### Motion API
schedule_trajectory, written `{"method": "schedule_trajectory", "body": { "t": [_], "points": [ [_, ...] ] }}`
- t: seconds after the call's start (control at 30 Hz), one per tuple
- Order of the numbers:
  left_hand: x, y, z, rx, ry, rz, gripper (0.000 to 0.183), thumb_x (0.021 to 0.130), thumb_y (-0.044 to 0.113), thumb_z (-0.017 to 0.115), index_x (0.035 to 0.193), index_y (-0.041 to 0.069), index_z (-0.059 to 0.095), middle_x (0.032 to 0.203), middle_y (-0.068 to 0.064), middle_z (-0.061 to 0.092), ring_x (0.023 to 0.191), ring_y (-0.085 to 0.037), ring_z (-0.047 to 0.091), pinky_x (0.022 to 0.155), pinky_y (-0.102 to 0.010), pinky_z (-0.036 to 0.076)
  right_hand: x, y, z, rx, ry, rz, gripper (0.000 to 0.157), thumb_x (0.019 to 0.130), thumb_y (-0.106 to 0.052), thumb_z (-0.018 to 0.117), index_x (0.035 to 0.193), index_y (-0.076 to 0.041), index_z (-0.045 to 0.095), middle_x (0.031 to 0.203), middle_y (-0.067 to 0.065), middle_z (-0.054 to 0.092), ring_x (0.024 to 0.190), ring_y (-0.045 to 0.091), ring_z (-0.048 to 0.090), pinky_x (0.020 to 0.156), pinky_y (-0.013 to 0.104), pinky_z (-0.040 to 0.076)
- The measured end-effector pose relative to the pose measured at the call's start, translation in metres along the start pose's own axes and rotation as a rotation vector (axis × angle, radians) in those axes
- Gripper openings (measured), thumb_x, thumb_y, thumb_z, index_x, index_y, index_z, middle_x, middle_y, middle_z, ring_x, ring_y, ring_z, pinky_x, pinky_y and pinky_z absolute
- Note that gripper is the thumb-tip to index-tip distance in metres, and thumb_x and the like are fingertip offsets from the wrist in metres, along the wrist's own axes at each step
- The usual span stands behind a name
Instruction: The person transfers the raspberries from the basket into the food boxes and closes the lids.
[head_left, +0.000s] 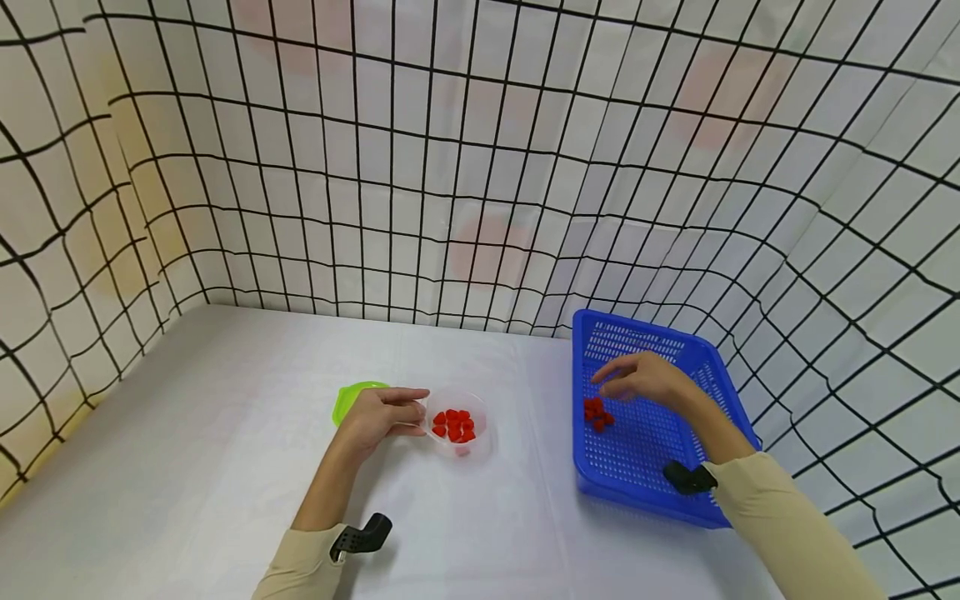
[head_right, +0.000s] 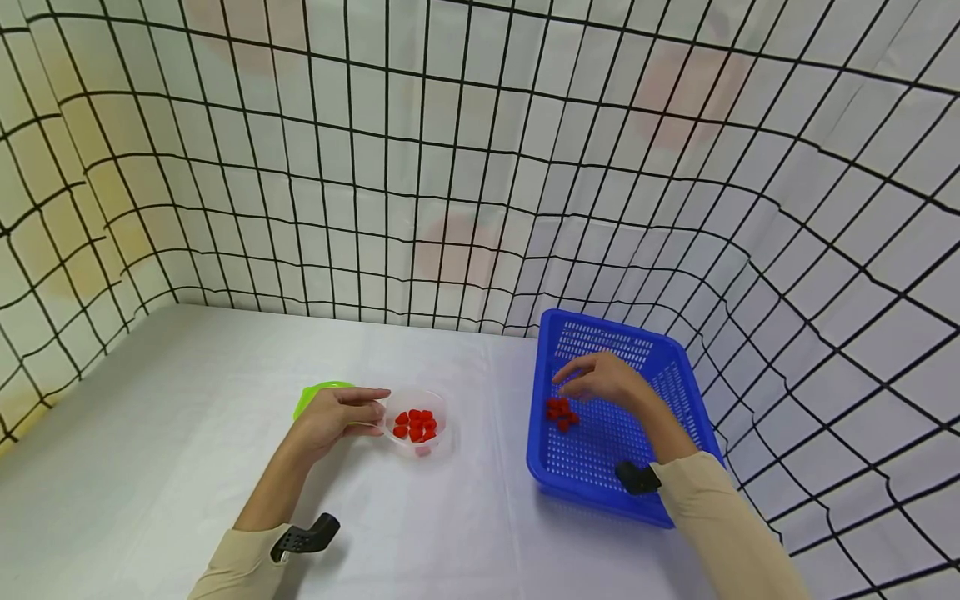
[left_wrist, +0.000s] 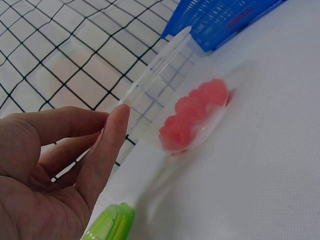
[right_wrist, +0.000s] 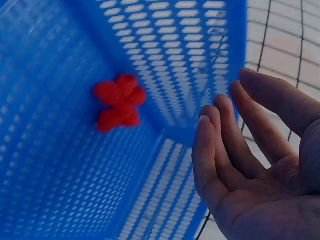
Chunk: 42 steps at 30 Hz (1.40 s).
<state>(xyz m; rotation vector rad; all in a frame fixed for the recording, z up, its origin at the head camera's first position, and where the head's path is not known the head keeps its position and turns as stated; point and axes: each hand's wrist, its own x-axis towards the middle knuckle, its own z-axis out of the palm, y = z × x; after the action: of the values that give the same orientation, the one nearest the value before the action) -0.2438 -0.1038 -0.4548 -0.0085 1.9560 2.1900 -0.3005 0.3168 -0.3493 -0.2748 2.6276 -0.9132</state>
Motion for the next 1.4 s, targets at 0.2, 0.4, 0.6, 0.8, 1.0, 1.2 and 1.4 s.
{"method": "schedule_trajectory", "body": {
  "t": [0.2,0.4,0.6,0.8,1.0,1.2,1.4],
  "points": [
    [0.001,-0.001,-0.001,0.006,0.006,0.002,0.036,0.093,-0.002,0.067,0.127,-0.010,0.065,0.112,-0.029,0.069,0.078,-0.018,0.070,0.076,-0.031,0.064,0.002,0.021,-0.002,-0.029,-0.027,0.005,0.029,0.094,-0.020,0.071,0.119,-0.007,0.074,0.112,0.013,0.075,0.102,0.031,0.071,0.090,0.049,0.060],
    [0.001,-0.002,0.000,-0.003,0.005,-0.002,0.036,0.092,-0.003,0.067,0.127,-0.010,0.065,0.110,-0.029,0.068,0.078,-0.018,0.070,0.076,-0.032,0.065,0.007,0.042,-0.002,-0.046,-0.038,0.045,0.031,0.093,-0.015,0.071,0.121,-0.001,0.072,0.117,0.018,0.072,0.102,0.034,0.070,0.088,0.049,0.061],
    [0.002,-0.001,0.000,0.002,0.014,-0.006,0.035,0.092,-0.002,0.067,0.126,-0.010,0.066,0.107,-0.026,0.070,0.079,-0.019,0.071,0.076,-0.032,0.065,0.016,0.060,0.000,-0.008,-0.055,0.089,0.027,0.091,-0.011,0.073,0.116,0.000,0.074,0.107,0.015,0.076,0.099,0.028,0.071,0.090,0.051,0.061],
    [0.001,-0.001,0.000,-0.001,0.019,-0.004,0.035,0.092,-0.002,0.068,0.126,-0.010,0.066,0.109,-0.027,0.070,0.078,-0.019,0.071,0.076,-0.032,0.065,0.024,0.068,0.003,-0.030,-0.057,0.106,0.026,0.089,-0.010,0.074,0.114,-0.001,0.075,0.101,0.011,0.077,0.095,0.024,0.071,0.085,0.046,0.062],
    [0.001,-0.002,0.000,-0.007,0.014,-0.009,0.034,0.092,-0.002,0.068,0.126,-0.009,0.067,0.109,-0.026,0.070,0.077,-0.018,0.071,0.075,-0.032,0.065,0.029,0.070,0.008,-0.067,-0.067,0.114,0.023,0.089,-0.010,0.073,0.110,-0.003,0.076,0.103,0.010,0.076,0.093,0.022,0.071,0.084,0.045,0.063],
    [0.001,-0.003,0.000,-0.016,0.011,-0.007,0.036,0.092,-0.002,0.068,0.126,-0.010,0.066,0.107,-0.024,0.071,0.076,-0.018,0.071,0.075,-0.033,0.065,0.030,0.067,0.014,-0.075,-0.047,0.150,0.025,0.085,-0.010,0.077,0.109,-0.004,0.077,0.105,0.011,0.075,0.093,0.021,0.070,0.084,0.045,0.063],
    [0.001,-0.003,-0.001,-0.017,0.006,-0.008,0.036,0.092,-0.001,0.068,0.127,-0.009,0.066,0.107,-0.026,0.070,0.075,-0.018,0.071,0.077,-0.034,0.065,0.032,0.070,0.018,-0.057,-0.032,0.172,0.027,0.084,-0.011,0.078,0.109,-0.004,0.076,0.109,0.014,0.073,0.093,0.022,0.069,0.084,0.043,0.063]
  ]
}}
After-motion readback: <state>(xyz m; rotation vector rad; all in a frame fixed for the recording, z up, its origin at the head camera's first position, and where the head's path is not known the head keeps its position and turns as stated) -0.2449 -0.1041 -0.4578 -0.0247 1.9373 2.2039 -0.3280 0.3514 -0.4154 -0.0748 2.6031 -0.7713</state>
